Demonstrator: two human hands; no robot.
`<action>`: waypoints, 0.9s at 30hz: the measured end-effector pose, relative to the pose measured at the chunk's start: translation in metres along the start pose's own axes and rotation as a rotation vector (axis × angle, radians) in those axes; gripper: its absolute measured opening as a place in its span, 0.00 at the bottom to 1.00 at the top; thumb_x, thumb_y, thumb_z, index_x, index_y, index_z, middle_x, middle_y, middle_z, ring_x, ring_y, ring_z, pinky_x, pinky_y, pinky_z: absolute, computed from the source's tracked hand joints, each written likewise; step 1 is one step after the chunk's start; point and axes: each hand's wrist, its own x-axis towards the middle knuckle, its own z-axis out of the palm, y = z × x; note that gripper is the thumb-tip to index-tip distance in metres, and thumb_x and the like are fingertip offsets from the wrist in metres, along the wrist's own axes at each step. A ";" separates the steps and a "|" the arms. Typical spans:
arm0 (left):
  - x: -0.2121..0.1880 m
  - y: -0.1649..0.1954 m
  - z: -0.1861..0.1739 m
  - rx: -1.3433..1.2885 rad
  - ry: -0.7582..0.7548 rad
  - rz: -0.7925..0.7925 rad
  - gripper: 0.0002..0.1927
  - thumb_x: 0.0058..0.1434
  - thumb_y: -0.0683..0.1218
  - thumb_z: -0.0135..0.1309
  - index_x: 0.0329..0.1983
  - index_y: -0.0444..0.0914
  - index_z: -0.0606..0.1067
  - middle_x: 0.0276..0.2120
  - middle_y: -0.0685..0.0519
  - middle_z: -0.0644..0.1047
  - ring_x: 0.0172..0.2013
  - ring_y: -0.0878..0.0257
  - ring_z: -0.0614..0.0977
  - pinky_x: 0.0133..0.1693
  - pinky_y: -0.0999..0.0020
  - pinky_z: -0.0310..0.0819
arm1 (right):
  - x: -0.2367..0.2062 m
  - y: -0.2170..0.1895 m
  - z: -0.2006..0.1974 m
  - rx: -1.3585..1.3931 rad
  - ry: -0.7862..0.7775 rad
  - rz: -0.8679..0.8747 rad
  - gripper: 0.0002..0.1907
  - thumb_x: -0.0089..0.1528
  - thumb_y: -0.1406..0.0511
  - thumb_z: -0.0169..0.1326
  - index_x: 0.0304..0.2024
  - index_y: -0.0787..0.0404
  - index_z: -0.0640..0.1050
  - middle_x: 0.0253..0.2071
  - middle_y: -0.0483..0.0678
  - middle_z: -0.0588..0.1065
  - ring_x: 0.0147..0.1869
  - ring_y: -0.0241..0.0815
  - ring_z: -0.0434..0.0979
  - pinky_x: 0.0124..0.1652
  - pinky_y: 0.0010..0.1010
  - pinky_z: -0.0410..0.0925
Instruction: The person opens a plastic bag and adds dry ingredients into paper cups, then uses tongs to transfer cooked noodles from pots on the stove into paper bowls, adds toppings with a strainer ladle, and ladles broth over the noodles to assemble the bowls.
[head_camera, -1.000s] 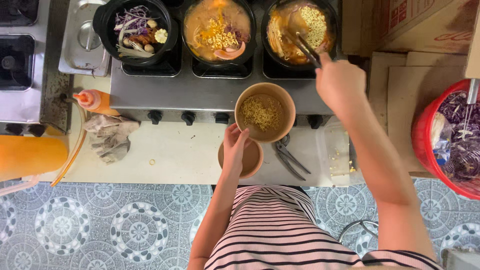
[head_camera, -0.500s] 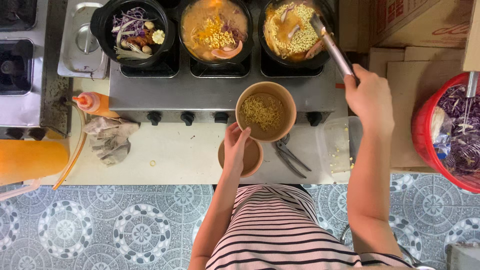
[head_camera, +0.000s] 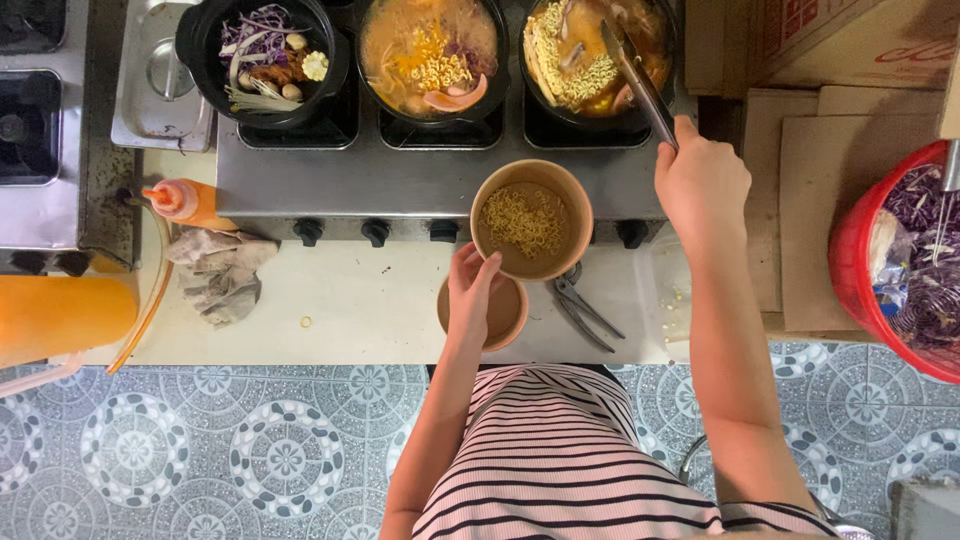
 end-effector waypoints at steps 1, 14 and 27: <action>0.000 -0.001 -0.001 0.006 0.001 0.002 0.29 0.63 0.48 0.59 0.64 0.36 0.65 0.56 0.47 0.75 0.54 0.61 0.78 0.54 0.62 0.76 | 0.001 0.001 0.004 -0.033 0.008 -0.011 0.16 0.69 0.61 0.53 0.58 0.60 0.76 0.27 0.60 0.77 0.33 0.65 0.80 0.33 0.55 0.72; -0.005 -0.002 -0.001 0.046 0.006 -0.019 0.31 0.62 0.50 0.60 0.65 0.36 0.64 0.57 0.47 0.75 0.56 0.60 0.77 0.55 0.60 0.75 | 0.006 0.020 -0.001 -0.208 -0.007 -0.086 0.21 0.69 0.59 0.53 0.62 0.60 0.74 0.30 0.61 0.79 0.34 0.64 0.80 0.33 0.54 0.72; -0.005 -0.006 -0.004 0.046 0.003 -0.012 0.29 0.63 0.49 0.59 0.65 0.37 0.64 0.57 0.47 0.75 0.56 0.61 0.78 0.54 0.61 0.76 | 0.002 -0.025 -0.023 -0.061 0.010 -0.148 0.18 0.70 0.59 0.53 0.60 0.57 0.75 0.27 0.59 0.78 0.32 0.64 0.80 0.32 0.55 0.71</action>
